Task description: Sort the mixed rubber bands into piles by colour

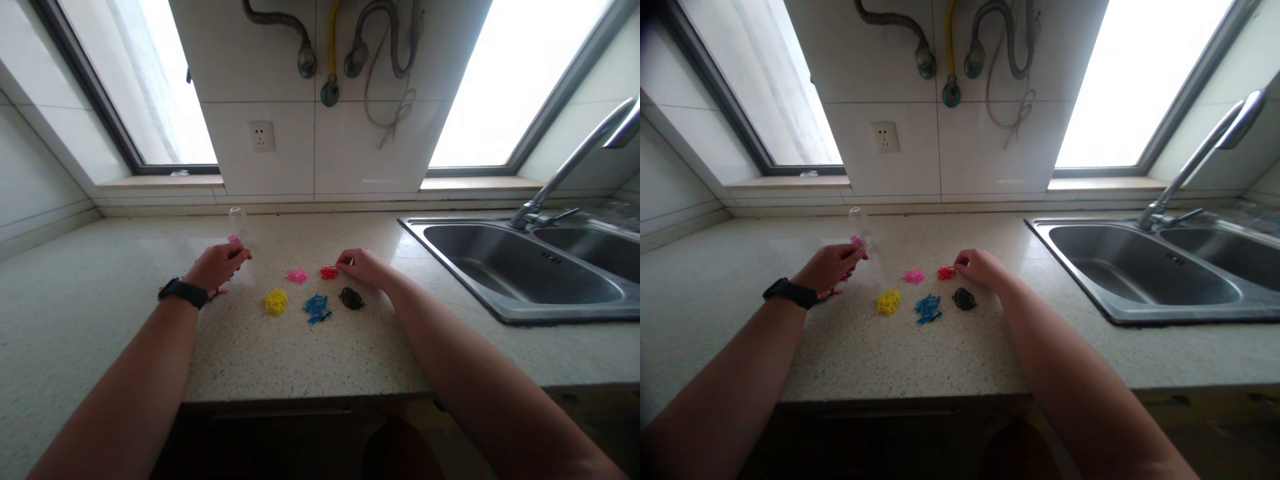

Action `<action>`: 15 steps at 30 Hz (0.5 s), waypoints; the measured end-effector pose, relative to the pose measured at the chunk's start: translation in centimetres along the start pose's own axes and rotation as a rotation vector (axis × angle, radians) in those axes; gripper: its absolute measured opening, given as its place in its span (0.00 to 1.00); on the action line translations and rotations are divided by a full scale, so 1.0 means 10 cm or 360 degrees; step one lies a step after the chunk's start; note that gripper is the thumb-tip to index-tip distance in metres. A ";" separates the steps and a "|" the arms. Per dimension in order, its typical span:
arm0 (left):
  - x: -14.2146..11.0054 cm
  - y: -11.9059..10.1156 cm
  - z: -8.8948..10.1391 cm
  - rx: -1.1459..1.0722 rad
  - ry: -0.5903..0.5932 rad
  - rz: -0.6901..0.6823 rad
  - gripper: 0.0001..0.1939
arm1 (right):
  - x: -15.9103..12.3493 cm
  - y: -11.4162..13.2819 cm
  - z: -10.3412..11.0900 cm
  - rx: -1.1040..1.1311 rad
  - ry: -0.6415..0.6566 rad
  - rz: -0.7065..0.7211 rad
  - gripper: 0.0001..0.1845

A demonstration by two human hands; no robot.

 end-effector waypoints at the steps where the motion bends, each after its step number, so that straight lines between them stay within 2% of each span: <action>1: 0.00 0.00 0.00 0.0000 0.0001 -0.0001 0.21 | 0.00 0.01 0.00 -0.0004 0.0003 0.0001 0.09; 8: -0.01 -0.03 0.00 -0.0012 0.0003 0.0012 0.22 | -0.02 0.04 0.00 -0.0006 0.0050 0.0019 0.10; 15: -0.01 -0.01 0.01 -0.0018 -0.0014 0.0034 0.22 | 0.01 -0.03 -0.02 0.0079 0.0085 0.0045 0.10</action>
Point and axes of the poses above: each hand's wrist, its own x-axis towards the middle knuckle, its own z-axis out of the back of the hand, y = z × x, the point moved 9 cm from there along x, towards the middle knuckle, and after that the axes turned 6 degrees about -z, right-handed, at the moved point
